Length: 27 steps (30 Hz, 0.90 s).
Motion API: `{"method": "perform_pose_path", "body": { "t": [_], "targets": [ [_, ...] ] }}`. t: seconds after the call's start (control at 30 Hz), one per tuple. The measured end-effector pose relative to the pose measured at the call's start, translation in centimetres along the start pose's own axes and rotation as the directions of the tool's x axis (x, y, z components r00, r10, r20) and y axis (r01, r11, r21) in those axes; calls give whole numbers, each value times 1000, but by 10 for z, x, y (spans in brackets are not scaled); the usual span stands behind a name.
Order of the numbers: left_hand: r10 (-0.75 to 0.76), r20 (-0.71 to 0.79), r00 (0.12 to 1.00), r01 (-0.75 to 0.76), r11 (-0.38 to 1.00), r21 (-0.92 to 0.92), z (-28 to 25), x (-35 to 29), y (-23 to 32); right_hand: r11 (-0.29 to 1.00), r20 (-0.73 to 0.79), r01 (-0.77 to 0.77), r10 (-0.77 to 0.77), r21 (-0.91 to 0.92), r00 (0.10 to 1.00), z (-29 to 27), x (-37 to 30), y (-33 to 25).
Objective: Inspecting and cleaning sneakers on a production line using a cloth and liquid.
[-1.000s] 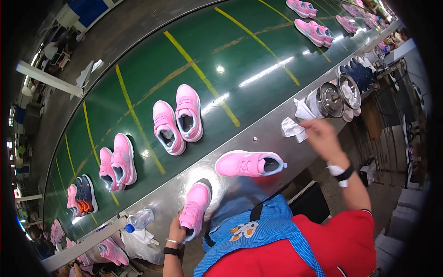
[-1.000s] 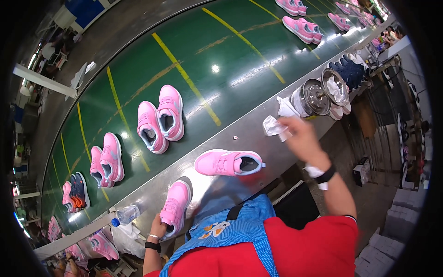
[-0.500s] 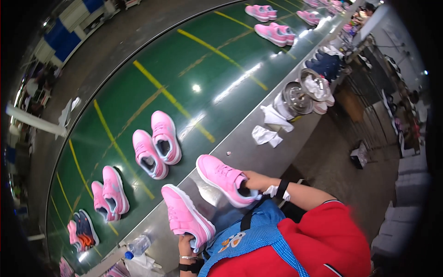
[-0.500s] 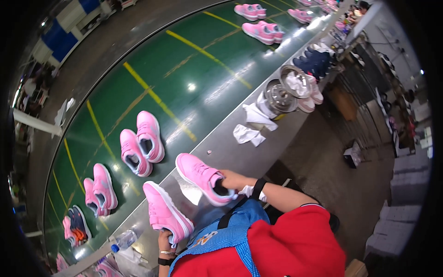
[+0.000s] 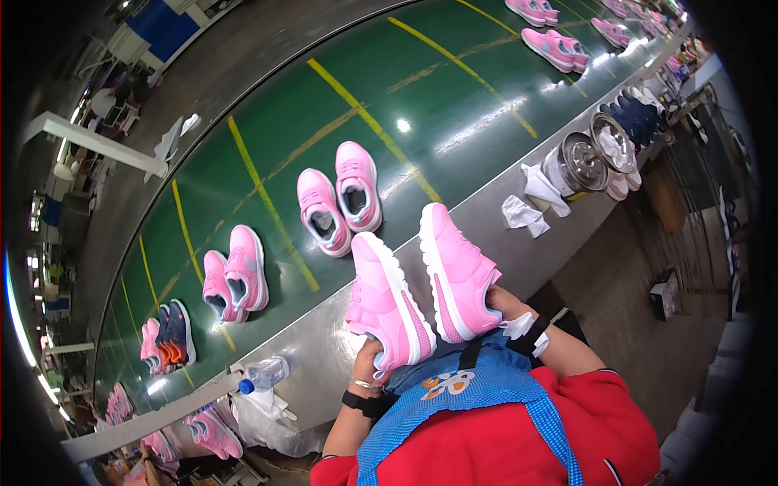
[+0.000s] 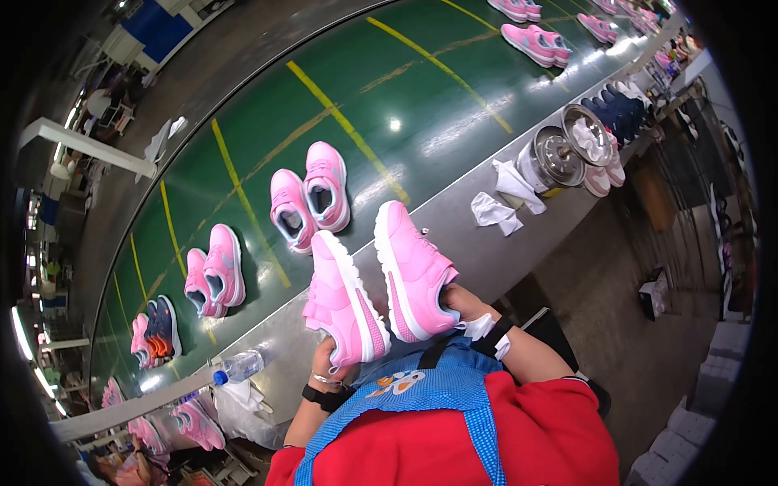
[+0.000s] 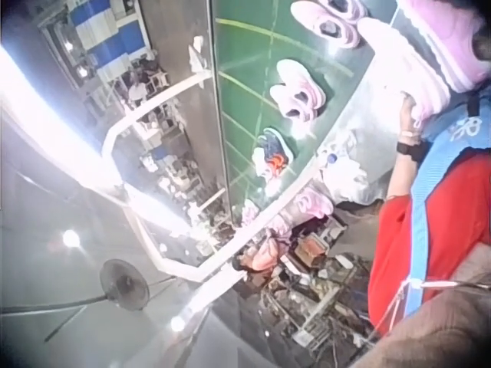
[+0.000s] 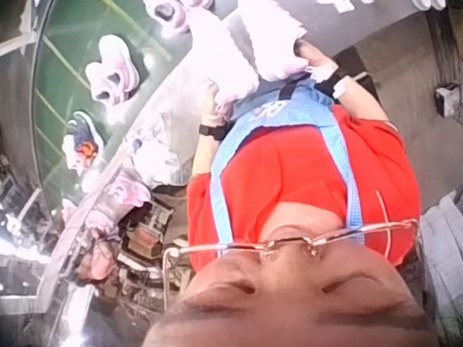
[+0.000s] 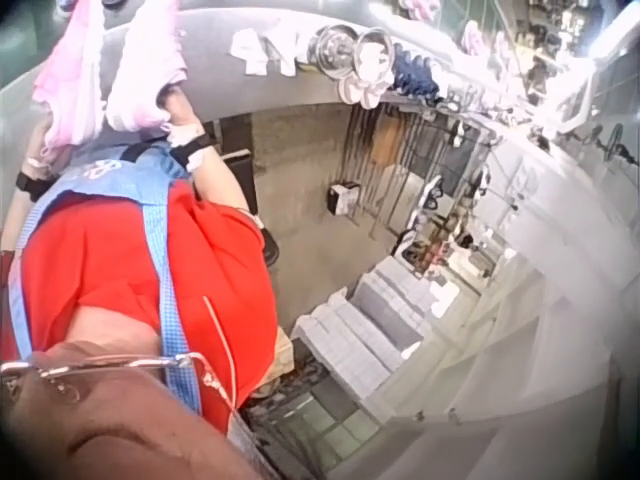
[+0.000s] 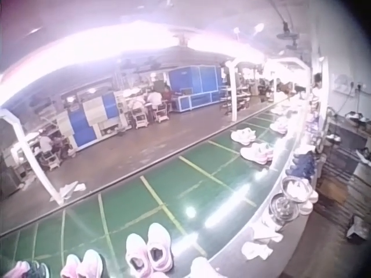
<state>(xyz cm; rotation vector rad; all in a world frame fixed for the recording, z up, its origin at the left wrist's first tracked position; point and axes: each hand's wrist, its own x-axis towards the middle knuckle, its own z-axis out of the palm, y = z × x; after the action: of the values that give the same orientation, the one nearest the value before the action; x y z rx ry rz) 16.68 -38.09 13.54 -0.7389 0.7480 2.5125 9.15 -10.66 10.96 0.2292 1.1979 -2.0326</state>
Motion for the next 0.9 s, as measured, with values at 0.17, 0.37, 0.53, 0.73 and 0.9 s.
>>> {"method": "perform_pose_path", "body": {
  "t": [0.17, 0.37, 0.53, 0.73, 0.9],
  "targets": [
    [-18, -52, 998, 16, 998, -54, -10, -5, 0, 997, 10, -31, 30, 68, 999, 36, -7, -24],
    [-12, -49, 999, 9, 998, -61, -27, -11, -3, 980, 44, -131, 125, 153, 991, 39, 2, -14],
    [-31, -79, 996, 18, 989, -149, -30, -16, -5, 994, 40, -80, 84, -80, 996, 42, 12, -15],
    [-69, -107, 992, 57, 992, -110, -25, -20, 5, 985, -73, -141, 134, -101, 988, 57, 14, -24],
    [-74, -133, 988, 54, 988, -147, -10, -33, 22, 987, -48, -159, 158, -7, 986, 89, 5, -51]
  ]
}}
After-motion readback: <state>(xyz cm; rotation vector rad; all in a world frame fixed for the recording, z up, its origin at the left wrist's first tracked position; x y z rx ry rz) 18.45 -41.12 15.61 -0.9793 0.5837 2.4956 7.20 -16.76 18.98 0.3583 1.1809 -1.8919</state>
